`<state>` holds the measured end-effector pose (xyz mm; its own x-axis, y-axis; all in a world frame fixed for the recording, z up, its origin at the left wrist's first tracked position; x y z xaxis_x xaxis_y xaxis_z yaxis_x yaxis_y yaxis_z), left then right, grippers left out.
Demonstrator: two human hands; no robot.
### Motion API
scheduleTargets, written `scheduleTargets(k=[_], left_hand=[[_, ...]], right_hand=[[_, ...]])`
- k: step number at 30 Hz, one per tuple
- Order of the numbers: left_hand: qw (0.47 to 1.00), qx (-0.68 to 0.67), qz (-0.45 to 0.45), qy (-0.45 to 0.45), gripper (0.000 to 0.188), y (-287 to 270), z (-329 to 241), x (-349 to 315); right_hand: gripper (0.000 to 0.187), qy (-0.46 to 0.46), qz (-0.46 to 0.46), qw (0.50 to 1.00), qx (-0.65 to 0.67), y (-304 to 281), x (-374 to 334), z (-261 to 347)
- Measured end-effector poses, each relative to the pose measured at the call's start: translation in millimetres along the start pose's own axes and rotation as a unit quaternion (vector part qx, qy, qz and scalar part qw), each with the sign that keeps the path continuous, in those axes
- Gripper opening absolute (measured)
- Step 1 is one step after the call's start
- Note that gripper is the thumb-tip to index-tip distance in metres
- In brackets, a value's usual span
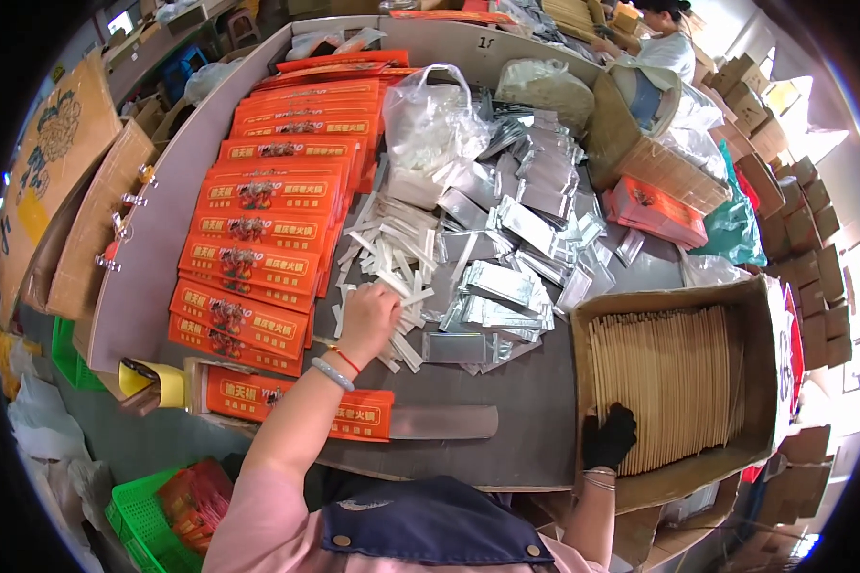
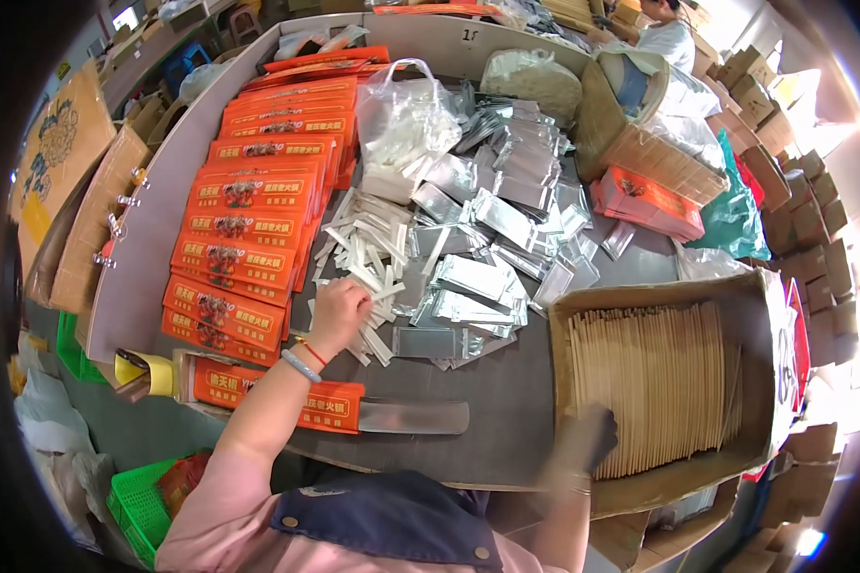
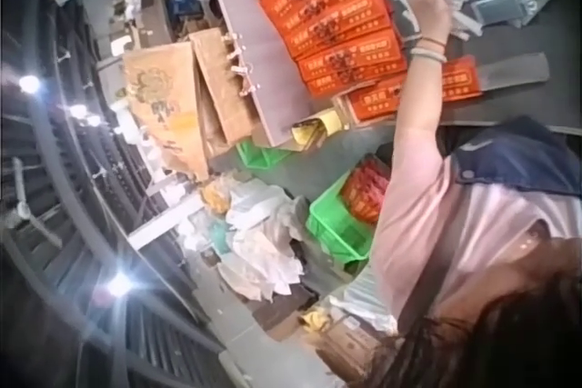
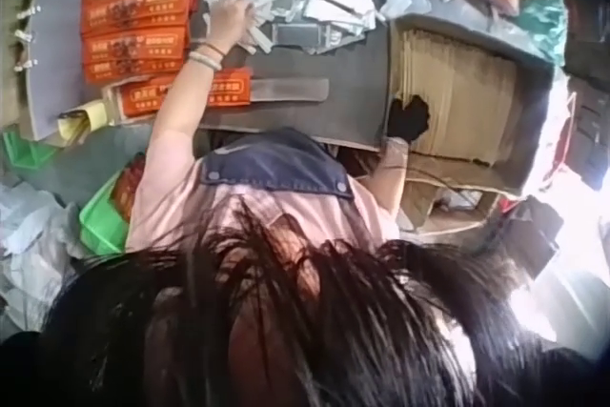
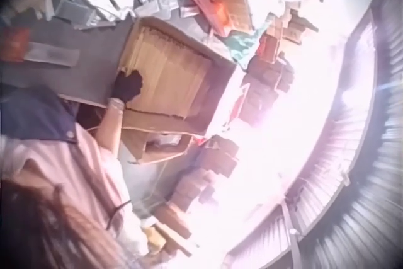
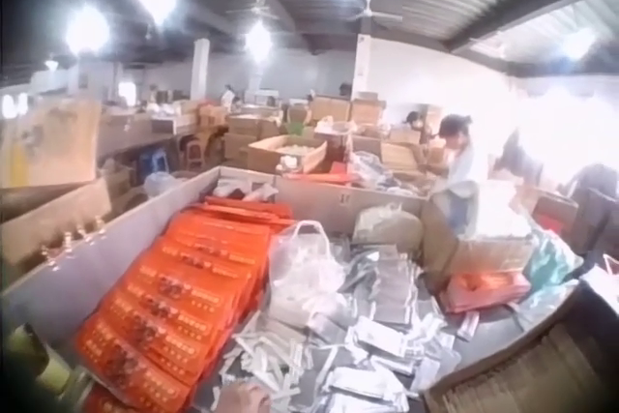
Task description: Packaging bundles of wooden sticks into silver pouches and placing them into red display boxes.
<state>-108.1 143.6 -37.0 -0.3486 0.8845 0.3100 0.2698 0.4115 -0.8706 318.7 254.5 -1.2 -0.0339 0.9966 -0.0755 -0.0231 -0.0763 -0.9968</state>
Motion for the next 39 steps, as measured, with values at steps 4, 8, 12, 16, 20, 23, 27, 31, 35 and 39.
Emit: scheduleTargets(k=[4,8,12,16,20,23,27,31,35,39], left_hand=[[0.999,0.044,-0.007,0.03,0.007,-1.3,-20.5,3.6],[0.993,-0.068,0.068,0.062,0.018,20.7,-70.2,-16.0],[0.994,-0.049,0.085,0.044,0.032,21.2,-81.1,-20.0],[0.965,-0.187,0.185,-0.012,0.025,10.6,-85.0,-15.0],[0.889,-0.326,0.318,-0.05,0.018,-8.4,-97.0,-53.3],[0.948,-0.17,0.265,0.05,0.029,-15.5,-99.9,-81.2],[0.975,-0.109,0.195,0.003,0.059,-49.7,-71.3,-109.4],[0.976,-0.097,0.191,0.026,0.071,-39.7,-79.5,-122.1],[0.981,-0.086,0.167,0.044,0.069,-45.0,-93.6,-107.1],[0.981,-0.075,0.171,0.049,0.068,-38.1,-90.2,-114.0]], right_hand=[[0.027,-0.017,0.007,0.997,-0.07,31.0,7.4,-39.0],[0.02,0.008,-0.004,0.999,-0.053,44.0,9.2,-40.0],[0.015,0.0,-0.022,1.0,-0.008,34.9,-2.5,-29.0],[0.021,0.126,-0.09,0.94,0.305,21.9,-11.5,-41.8],[0.03,-0.068,-0.007,0.957,0.282,-19.6,-17.1,9.1],[0.031,-0.375,0.098,0.898,0.209,-5.7,-42.1,71.2],[0.034,-0.482,0.144,0.852,0.146,12.0,-55.6,93.9],[0.032,-0.539,0.145,0.812,0.171,43.7,-72.6,127.0],[0.022,-0.529,0.077,0.791,0.296,41.5,-69.5,149.3],[0.017,-0.432,0.049,0.869,0.238,41.4,-52.0,129.1]])
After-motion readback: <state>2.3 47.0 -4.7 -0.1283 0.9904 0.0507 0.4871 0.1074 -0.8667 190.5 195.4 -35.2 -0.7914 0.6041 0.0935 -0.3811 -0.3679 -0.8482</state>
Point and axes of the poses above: each hand's wrist, its own x-axis towards the middle knuckle, its own y-axis out of the palm, z = x × y, the point moved 6 cm from there along x, towards the middle knuckle, and after that the axes turned 2 degrees about z, right-handed, at the moved point
